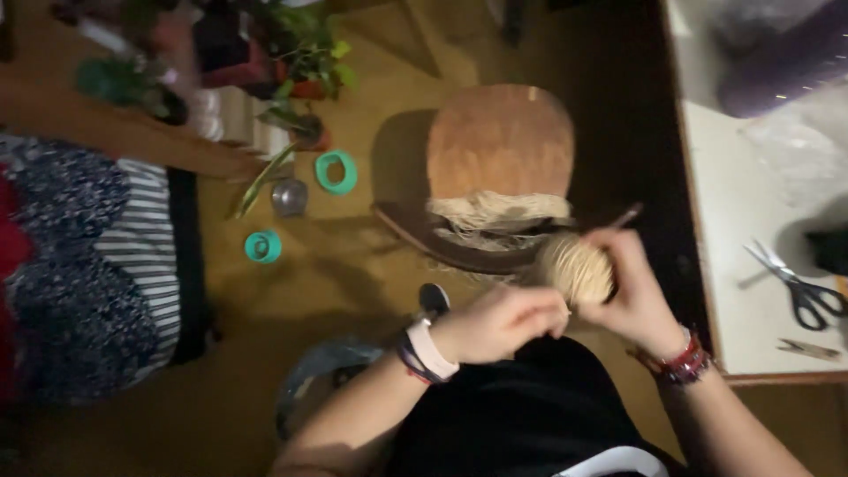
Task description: Wrapping twine around the backrest of a wooden chair
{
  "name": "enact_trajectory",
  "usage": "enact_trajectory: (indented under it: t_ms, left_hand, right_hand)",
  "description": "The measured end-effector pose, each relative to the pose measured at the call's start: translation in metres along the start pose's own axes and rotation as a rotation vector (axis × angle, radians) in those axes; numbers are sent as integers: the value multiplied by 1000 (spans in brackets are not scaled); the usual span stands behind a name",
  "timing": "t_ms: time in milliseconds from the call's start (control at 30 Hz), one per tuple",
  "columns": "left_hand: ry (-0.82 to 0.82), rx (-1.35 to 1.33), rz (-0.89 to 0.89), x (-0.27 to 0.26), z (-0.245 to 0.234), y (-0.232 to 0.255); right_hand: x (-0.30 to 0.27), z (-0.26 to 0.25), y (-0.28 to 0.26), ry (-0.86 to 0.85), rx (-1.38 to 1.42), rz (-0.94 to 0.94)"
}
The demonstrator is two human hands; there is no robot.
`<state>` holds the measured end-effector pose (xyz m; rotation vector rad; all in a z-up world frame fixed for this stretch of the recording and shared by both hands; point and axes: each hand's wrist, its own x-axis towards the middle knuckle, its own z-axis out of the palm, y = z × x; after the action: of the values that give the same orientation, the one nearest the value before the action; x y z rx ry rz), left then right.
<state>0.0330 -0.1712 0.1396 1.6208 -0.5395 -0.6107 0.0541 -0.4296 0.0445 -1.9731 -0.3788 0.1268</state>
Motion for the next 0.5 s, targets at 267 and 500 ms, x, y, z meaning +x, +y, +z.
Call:
enact_trajectory:
  t_ms: [267,500]
  left_hand:
    - [170,110,-41,-88,-57,-85]
    - [298,91,-110,-140,-159,-120]
  right_hand:
    - [33,106,-73,-64,279,40]
    - [86,210,-97,-552,-71,129]
